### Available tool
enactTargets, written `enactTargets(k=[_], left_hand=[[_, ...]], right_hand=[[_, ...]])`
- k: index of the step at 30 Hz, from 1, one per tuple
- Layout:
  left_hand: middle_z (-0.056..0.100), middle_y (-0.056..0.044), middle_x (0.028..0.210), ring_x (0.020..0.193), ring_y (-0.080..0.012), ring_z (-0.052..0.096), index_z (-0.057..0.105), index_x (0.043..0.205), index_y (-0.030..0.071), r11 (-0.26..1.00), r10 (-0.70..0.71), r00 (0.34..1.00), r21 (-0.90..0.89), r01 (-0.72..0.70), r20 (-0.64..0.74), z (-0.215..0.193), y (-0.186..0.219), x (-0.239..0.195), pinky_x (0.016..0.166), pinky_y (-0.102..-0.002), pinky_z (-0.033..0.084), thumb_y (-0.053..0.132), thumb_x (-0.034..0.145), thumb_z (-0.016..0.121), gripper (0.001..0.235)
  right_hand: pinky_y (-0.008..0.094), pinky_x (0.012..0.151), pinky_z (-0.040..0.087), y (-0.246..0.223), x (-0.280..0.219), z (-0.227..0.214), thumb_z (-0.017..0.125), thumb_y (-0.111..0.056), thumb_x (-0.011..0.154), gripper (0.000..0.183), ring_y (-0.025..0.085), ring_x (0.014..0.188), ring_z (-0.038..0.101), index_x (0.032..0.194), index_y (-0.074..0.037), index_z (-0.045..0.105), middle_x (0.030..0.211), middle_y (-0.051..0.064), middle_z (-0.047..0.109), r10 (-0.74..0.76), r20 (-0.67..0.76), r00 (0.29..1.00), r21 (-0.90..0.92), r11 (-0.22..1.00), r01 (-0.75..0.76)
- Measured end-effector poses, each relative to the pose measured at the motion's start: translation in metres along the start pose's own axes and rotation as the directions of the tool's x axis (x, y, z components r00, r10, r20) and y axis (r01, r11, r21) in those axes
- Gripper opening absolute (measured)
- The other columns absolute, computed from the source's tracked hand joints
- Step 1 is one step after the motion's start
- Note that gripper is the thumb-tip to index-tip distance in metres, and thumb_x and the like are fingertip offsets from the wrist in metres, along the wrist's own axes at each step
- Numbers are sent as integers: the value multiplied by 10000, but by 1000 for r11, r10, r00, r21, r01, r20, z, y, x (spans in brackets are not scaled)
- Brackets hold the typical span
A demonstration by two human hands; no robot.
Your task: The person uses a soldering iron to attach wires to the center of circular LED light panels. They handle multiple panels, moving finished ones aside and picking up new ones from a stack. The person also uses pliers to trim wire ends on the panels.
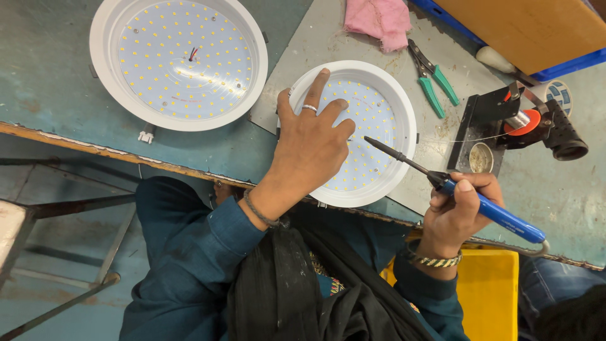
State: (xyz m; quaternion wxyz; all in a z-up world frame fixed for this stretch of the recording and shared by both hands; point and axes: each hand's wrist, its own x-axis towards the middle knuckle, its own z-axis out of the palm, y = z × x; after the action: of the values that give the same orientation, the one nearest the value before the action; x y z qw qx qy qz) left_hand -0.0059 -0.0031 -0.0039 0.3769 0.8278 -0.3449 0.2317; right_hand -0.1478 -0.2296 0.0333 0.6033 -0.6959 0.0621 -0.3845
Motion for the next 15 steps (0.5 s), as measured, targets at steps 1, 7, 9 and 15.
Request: enactTargets(k=[1, 7, 9, 15], left_hand=[[672, -97, 1255, 1461, -415, 378, 737, 916, 111, 1000, 0, 1000, -2, 0, 0, 1, 0, 0, 1033, -736, 272, 122, 797, 721, 121], [641, -77, 1309, 1500, -392, 347, 743, 944, 118, 999, -29, 999, -14, 29, 19, -2, 0, 1, 1085, -751, 249, 160, 849, 732, 105], [578, -111, 1377, 1503, -421, 278, 738, 885, 126, 997, -78, 996, -25, 79, 38, -3, 3, 4, 1086, -777, 215, 207, 826, 756, 102], [384, -153, 1547, 1496, -530, 56, 717, 747, 152, 981, -196, 977, 24, 195, 88, -2, 9, 12, 1071, -811, 143, 262, 740, 795, 134]], right_hand=[[218, 483, 430, 0, 0, -2, 647, -180, 1001, 224, 129, 469, 493, 945, 23, 572, 671, 92, 560, 7, -6, 1000, -8, 1000, -7], [215, 472, 427, 3, -4, -6, 645, -184, 996, 207, 126, 466, 494, 972, 10, 576, 671, 90, 570, 41, -29, 999, 7, 999, -41], [216, 479, 432, 2, -3, -8, 643, -184, 999, 207, 127, 472, 498, 973, 11, 580, 674, 93, 575, 40, -30, 999, 15, 999, -40], [219, 466, 435, 6, -3, -5, 651, -184, 988, 208, 112, 467, 492, 955, 11, 588, 741, 65, 582, 55, -65, 996, 48, 997, -51]])
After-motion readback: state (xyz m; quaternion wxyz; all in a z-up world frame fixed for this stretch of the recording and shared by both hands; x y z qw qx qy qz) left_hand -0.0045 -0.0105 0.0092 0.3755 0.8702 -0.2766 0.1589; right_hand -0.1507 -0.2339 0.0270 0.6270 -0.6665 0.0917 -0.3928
